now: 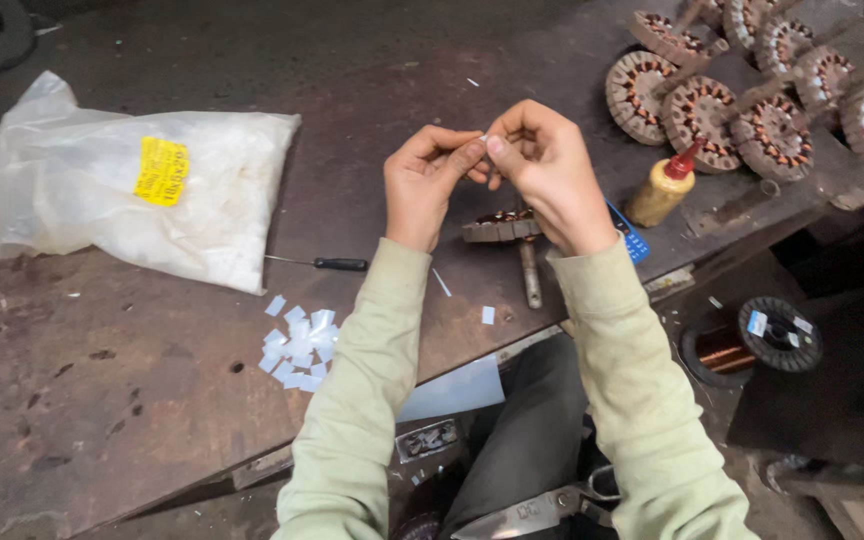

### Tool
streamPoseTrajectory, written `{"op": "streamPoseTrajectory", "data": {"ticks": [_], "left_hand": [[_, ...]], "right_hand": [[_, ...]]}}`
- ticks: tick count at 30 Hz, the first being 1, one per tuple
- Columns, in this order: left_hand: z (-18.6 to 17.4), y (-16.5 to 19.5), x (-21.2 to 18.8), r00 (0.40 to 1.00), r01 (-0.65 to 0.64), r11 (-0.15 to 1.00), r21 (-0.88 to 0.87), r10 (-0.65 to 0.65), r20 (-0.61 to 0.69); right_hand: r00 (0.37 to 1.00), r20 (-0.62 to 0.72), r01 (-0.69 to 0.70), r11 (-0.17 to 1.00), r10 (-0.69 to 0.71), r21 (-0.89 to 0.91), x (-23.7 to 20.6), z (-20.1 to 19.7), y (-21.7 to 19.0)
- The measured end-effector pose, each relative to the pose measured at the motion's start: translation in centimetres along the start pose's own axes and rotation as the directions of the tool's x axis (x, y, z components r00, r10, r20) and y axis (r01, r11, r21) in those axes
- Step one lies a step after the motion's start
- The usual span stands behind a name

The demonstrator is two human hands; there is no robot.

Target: The person inserts small white rectangular pieces into slots on a circular stator-like component with copper windings. They repeatedly pick up pieces from the table and place them into the component, occasionally adjusting the component's position.

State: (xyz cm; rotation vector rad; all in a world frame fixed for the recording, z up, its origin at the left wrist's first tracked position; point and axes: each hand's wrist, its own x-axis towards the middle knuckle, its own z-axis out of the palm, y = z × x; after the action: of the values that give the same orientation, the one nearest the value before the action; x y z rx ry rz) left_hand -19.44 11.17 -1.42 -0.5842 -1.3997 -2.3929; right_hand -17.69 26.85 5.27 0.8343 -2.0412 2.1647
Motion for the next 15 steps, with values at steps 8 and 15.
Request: {"op": "streamPoseTrajectory", "data": {"ticks": [8, 15], "left_hand": [[0.5, 0.9, -0.3, 0.999, 0.018, 0.999, -0.049, -0.020, -0.027], [0.3, 0.9, -0.4, 1.000, -0.005, 0.999, -0.031, 0.004, -0.027]], "right_hand": [[0.997, -0.069, 0.024, 0.996, -0.018, 0.082, 0.1, 0.9, -0.1], [0.999, -0.054, 0.007, 0.997, -0.003, 0.076, 0.1, 0.9, -0.7]]}}
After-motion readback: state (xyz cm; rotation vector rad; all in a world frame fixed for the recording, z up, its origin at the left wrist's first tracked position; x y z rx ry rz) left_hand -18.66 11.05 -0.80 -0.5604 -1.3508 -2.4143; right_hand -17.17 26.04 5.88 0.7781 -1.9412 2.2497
